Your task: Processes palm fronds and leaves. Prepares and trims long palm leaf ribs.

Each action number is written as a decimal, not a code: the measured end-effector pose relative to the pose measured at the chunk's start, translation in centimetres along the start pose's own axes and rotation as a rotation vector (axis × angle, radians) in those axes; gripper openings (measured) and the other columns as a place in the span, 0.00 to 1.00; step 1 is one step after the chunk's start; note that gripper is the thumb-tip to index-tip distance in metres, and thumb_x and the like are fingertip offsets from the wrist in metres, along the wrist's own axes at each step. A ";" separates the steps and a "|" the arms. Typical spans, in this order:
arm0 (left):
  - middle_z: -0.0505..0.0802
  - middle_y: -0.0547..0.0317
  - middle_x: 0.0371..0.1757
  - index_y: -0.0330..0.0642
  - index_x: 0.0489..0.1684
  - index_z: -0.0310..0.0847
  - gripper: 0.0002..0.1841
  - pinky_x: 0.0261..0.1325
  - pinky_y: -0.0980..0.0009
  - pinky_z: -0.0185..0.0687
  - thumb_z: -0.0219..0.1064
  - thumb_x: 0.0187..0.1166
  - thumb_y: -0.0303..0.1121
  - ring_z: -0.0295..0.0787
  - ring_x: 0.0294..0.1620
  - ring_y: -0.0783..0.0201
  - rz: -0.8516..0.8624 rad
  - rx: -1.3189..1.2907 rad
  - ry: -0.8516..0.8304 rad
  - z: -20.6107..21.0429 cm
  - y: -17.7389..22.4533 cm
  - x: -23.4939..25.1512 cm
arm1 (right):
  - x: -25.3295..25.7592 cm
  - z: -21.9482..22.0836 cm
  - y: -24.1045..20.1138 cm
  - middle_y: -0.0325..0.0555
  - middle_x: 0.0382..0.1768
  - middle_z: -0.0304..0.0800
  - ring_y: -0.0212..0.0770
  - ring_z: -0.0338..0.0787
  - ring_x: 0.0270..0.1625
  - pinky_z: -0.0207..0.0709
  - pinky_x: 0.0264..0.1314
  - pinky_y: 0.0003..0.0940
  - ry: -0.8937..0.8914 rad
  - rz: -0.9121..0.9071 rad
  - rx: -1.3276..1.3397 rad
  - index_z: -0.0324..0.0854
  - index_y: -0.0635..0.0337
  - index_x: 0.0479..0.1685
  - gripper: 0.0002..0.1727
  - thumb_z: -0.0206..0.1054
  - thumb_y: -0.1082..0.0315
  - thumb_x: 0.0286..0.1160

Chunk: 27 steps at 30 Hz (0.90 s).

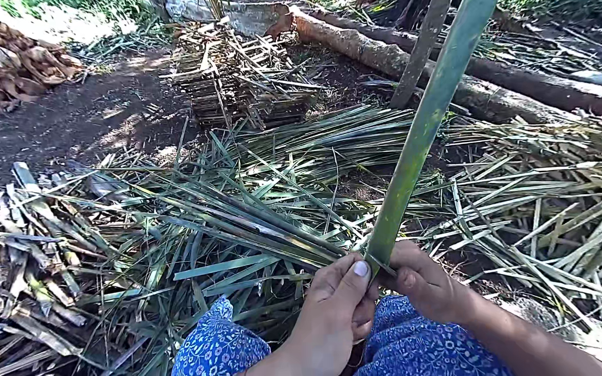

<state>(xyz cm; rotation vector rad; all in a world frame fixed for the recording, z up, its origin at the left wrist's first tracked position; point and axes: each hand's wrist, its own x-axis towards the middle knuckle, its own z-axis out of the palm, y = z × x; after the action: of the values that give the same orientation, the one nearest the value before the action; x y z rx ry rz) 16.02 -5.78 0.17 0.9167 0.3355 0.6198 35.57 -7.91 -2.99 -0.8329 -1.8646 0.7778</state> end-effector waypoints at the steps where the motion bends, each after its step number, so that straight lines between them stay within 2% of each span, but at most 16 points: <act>1: 0.67 0.83 0.14 0.56 0.29 0.72 0.20 0.16 0.90 0.51 0.36 0.92 0.33 0.55 0.11 0.88 -0.022 -0.035 -0.014 -0.1 0.1 0.0 | -0.1 0.0 0.2 0.29 0.18 0.66 0.12 0.66 0.22 0.59 0.26 0.09 0.002 0.012 0.009 0.73 0.56 0.33 0.34 0.39 0.36 0.90; 4: 0.65 0.83 0.11 0.57 0.25 0.72 0.22 0.14 0.90 0.52 0.36 0.92 0.35 0.57 0.09 0.88 -0.068 -0.148 -0.068 -0.4 0.3 0.3 | -0.3 -0.2 0.7 0.27 0.17 0.68 0.12 0.66 0.22 0.58 0.26 0.10 0.011 0.038 0.006 0.75 0.56 0.34 0.34 0.40 0.35 0.89; 7: 0.67 0.83 0.12 0.58 0.25 0.71 0.22 0.15 0.91 0.53 0.36 0.92 0.35 0.57 0.10 0.88 -0.085 -0.177 -0.105 -0.4 -0.1 0.5 | -0.1 -0.1 0.8 0.28 0.15 0.66 0.12 0.67 0.21 0.59 0.26 0.10 0.015 0.010 -0.019 0.70 0.54 0.29 0.34 0.39 0.35 0.89; 9: 0.67 0.83 0.13 0.57 0.25 0.72 0.22 0.14 0.90 0.53 0.36 0.92 0.36 0.57 0.10 0.88 -0.098 -0.196 -0.119 -0.6 -0.2 0.5 | -0.1 0.0 0.6 0.27 0.16 0.67 0.11 0.66 0.21 0.60 0.26 0.10 0.008 0.048 -0.008 0.73 0.55 0.33 0.34 0.39 0.35 0.89; 10: 0.67 0.83 0.12 0.58 0.24 0.72 0.23 0.14 0.90 0.53 0.36 0.92 0.36 0.57 0.09 0.88 -0.113 -0.199 -0.117 -0.8 -0.2 0.6 | -0.1 -0.1 0.4 0.25 0.19 0.69 0.11 0.67 0.23 0.60 0.27 0.09 -0.013 0.105 0.040 0.76 0.56 0.41 0.34 0.41 0.34 0.89; 11: 0.67 0.82 0.12 0.58 0.23 0.72 0.23 0.14 0.90 0.53 0.35 0.91 0.36 0.57 0.09 0.88 -0.132 -0.197 -0.107 -0.9 -0.1 0.7 | -0.1 -0.3 0.0 0.22 0.23 0.74 0.10 0.68 0.24 0.62 0.26 0.09 -0.054 0.182 0.134 0.78 0.56 0.55 0.33 0.45 0.35 0.88; 13: 0.68 0.81 0.12 0.59 0.21 0.71 0.24 0.13 0.90 0.53 0.34 0.90 0.38 0.58 0.09 0.87 -0.174 -0.190 -0.104 -1.3 -0.2 0.8 | 0.3 -1.0 -0.8 0.21 0.37 0.88 0.13 0.78 0.27 0.73 0.27 0.11 -0.172 0.314 0.402 0.66 0.50 0.82 0.32 0.54 0.42 0.87; 14: 0.69 0.81 0.12 0.59 0.21 0.72 0.25 0.14 0.89 0.53 0.34 0.91 0.42 0.59 0.10 0.87 -0.190 -0.196 -0.133 -1.5 -0.3 0.8 | 0.4 -1.3 -0.9 0.23 0.42 0.91 0.17 0.84 0.29 0.79 0.28 0.15 -0.216 0.344 0.525 0.63 0.46 0.85 0.31 0.58 0.47 0.87; 16: 0.72 0.81 0.15 0.58 0.29 0.77 0.24 0.15 0.89 0.56 0.44 0.90 0.57 0.62 0.12 0.87 -0.191 -0.235 -0.230 -2.1 -0.5 0.6 | 0.2 -1.5 -0.4 0.27 0.46 0.94 0.21 0.89 0.31 0.85 0.30 0.18 -0.257 0.347 0.689 0.70 0.43 0.81 0.24 0.60 0.53 0.88; 18: 0.72 0.81 0.17 0.58 0.35 0.79 0.23 0.18 0.89 0.60 0.58 0.80 0.66 0.65 0.14 0.87 -0.199 -0.237 -0.279 -2.6 -0.2 0.4 | 0.1 -1.4 -0.3 0.27 0.41 0.93 0.19 0.86 0.27 0.81 0.27 0.15 -0.234 0.338 0.728 0.77 0.44 0.75 0.20 0.60 0.57 0.88; 20: 0.73 0.82 0.19 0.58 0.34 0.79 0.21 0.19 0.90 0.61 0.64 0.77 0.64 0.65 0.15 0.87 -0.196 -0.220 -0.279 -3.1 0.1 0.4 | 0.1 -0.8 -0.8 0.26 0.36 0.89 0.16 0.80 0.25 0.75 0.25 0.12 -0.140 0.355 0.666 0.78 0.51 0.73 0.19 0.58 0.61 0.87; 22: 0.71 0.83 0.19 0.58 0.33 0.78 0.16 0.19 0.90 0.60 0.67 0.79 0.58 0.64 0.15 0.88 -0.169 -0.190 -0.265 -3.5 0.0 0.5 | 0.2 -0.2 -1.5 0.25 0.31 0.87 0.16 0.79 0.24 0.73 0.24 0.12 -0.040 0.414 0.572 0.77 0.58 0.73 0.20 0.58 0.65 0.86; 25: 0.69 0.85 0.19 0.61 0.37 0.74 0.08 0.17 0.91 0.55 0.67 0.81 0.47 0.60 0.14 0.90 -0.149 -0.037 -0.237 -3.7 0.1 0.5 | 0.3 0.2 -2.1 0.24 0.28 0.85 0.17 0.77 0.22 0.72 0.23 0.13 0.090 0.459 0.484 0.77 0.62 0.73 0.20 0.56 0.68 0.86; 27: 0.68 0.86 0.18 0.61 0.41 0.71 0.07 0.17 0.91 0.54 0.67 0.79 0.43 0.59 0.14 0.90 -0.178 0.042 -0.214 -4.0 0.1 0.2 | 0.6 -0.2 -2.2 0.24 0.27 0.83 0.17 0.77 0.22 0.72 0.24 0.13 0.203 0.479 0.445 0.76 0.63 0.74 0.21 0.55 0.69 0.85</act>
<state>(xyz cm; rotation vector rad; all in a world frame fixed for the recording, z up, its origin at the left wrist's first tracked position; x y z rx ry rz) 14.04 -3.08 -2.00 0.9722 0.2350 0.3487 35.02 -8.63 -0.88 -1.0310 -1.2517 1.2944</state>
